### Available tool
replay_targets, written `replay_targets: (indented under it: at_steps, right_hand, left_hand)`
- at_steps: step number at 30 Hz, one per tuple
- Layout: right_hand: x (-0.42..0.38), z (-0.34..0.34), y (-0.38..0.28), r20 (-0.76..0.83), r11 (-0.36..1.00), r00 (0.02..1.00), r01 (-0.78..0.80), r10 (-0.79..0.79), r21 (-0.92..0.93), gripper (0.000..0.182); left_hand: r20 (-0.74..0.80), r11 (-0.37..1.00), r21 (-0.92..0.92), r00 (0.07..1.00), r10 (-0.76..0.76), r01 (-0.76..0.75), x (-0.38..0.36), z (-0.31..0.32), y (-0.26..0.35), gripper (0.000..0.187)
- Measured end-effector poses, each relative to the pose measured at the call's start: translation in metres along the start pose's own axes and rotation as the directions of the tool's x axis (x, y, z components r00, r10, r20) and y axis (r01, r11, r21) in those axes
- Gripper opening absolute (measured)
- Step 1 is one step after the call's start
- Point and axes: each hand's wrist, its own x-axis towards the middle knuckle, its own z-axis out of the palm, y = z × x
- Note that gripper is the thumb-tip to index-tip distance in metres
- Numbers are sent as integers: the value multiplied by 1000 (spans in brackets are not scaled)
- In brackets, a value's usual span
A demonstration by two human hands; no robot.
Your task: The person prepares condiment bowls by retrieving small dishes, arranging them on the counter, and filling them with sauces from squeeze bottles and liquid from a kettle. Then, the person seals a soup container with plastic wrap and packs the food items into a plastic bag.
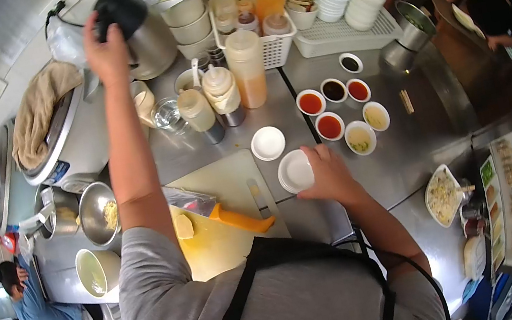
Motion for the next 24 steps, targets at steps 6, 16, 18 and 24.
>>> replay_targets:
  at_steps: [6, 16, 18, 24]
  right_hand:
    - [-2, 3, 8, -72, 998, 997, 43, -39, 55, 85]
    - [-25, -61, 22, -88, 983, 996, 2, 14, 186, 89]
    - [-40, -88, 18, -83, 985, 996, 38, -24, 169, 87]
    - [-86, -135, 28, -155, 970, 975, 182, -157, 162, 78]
  left_hand:
    - [44, 966, -223, 988, 146, -133, 52, -51, 62, 38]
    - [415, 944, -316, 909, 44, 99, 22, -137, 212, 41]
    - [515, 929, -328, 857, 21, 174, -3, -130, 230, 41]
    - [928, 897, -226, 364, 79, 380, -79, -106, 291, 41]
